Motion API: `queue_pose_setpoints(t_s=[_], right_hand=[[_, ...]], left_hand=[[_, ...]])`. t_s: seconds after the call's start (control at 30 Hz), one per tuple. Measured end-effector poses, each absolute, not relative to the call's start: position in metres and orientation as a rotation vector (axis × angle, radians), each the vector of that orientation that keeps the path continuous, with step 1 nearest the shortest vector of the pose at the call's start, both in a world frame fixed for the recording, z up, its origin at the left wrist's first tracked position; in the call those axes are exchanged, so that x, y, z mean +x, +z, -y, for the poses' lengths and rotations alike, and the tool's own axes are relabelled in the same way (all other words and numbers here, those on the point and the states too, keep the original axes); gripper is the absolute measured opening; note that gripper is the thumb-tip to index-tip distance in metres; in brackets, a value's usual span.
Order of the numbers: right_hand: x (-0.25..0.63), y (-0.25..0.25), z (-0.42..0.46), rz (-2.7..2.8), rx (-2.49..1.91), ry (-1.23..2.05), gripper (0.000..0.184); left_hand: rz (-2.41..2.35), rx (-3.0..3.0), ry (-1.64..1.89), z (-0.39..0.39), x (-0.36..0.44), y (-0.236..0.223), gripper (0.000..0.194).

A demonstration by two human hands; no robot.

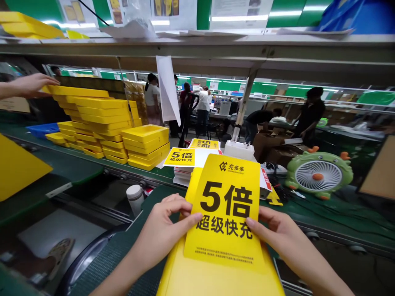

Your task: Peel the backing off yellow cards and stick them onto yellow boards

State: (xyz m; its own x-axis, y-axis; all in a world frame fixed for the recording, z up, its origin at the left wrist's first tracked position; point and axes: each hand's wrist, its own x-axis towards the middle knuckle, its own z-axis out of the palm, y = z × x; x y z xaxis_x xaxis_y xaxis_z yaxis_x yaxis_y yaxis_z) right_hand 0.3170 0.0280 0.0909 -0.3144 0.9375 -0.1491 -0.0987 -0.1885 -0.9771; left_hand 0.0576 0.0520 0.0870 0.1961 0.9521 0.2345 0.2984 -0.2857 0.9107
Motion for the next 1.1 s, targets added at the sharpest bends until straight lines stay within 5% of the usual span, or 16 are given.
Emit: queue_pose_setpoints(t_s=[0.7,0.83,1.0,1.1], right_hand=[[0.318,0.089,-0.027,1.351,-1.162,1.505,0.032],[0.319,0.087,-0.022,1.695,-1.399,0.991,0.029],[0.338,0.079,-0.010,1.790,-1.671,0.370,0.058],[0.349,0.077,0.003,1.712,-1.643,0.204,0.054]], left_hand=[[-1.213,1.752,1.076,-0.053,0.055,0.081,0.023],[-1.250,1.813,1.079,-0.054,0.055,0.079,0.023],[-1.322,1.934,1.064,-0.053,0.051,0.081,0.022],[-1.509,2.079,1.138,-0.038,0.049,0.081,0.050]])
